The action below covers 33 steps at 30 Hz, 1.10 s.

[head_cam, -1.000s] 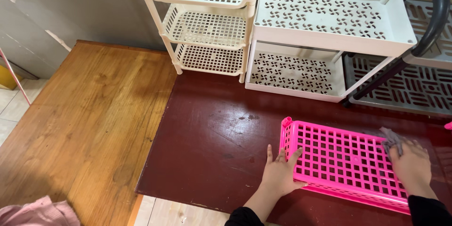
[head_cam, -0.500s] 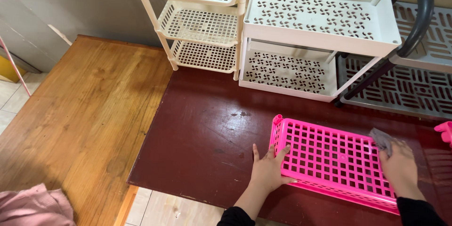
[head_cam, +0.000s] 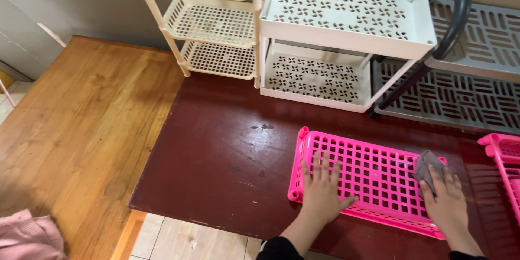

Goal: The person wipes a pink plastic basket and its handle with a cloth, then inserts the handle into the basket to assemble it. The person repeats this process with a second basket.

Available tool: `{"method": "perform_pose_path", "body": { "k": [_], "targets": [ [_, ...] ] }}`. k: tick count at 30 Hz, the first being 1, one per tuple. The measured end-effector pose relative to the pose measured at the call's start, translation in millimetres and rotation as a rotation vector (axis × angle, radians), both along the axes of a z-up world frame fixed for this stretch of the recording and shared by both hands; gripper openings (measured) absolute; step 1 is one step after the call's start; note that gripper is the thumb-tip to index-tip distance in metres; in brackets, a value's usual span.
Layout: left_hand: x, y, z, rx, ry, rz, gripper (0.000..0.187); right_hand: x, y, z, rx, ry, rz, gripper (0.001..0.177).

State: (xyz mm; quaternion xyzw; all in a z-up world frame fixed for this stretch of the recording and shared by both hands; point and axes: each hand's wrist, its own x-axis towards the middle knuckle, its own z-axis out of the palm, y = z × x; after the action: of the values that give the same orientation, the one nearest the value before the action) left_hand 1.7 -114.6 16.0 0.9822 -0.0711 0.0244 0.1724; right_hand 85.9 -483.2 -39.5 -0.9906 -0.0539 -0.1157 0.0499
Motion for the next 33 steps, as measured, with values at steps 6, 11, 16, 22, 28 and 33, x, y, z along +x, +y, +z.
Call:
{"method": "perform_pose_path", "body": {
  "k": [6,11,16,22,28,33],
  "targets": [
    [1.1,-26.5,-20.0,-0.013,-0.086,-0.048,0.094,10.1,5.6,8.6,-0.012,0.194,-0.245,0.065],
    [0.8,-27.8,-27.2,0.015,-0.161,-0.027,0.092,29.7,6.5,7.7,0.031,0.239,-0.354,0.062],
    [0.6,-29.9,-22.5,0.011,-0.110,-0.030,0.093,34.9,16.1,-10.2,-0.291,-0.147,-0.068,0.044],
    [2.6,-29.8,-27.0,0.007,-0.155,-0.021,0.092,33.3,22.3,-29.9,-0.120,0.052,0.176,0.049],
    [3.2,-32.0,-30.6,0.073,-0.178,-0.017,0.093,62.2,5.6,0.7,0.005,0.010,-0.010,0.049],
    [2.3,-30.9,-31.2,0.105,-0.165,-0.012,0.092,73.5,61.3,7.6,0.332,0.152,0.036,0.062]
  ]
}}
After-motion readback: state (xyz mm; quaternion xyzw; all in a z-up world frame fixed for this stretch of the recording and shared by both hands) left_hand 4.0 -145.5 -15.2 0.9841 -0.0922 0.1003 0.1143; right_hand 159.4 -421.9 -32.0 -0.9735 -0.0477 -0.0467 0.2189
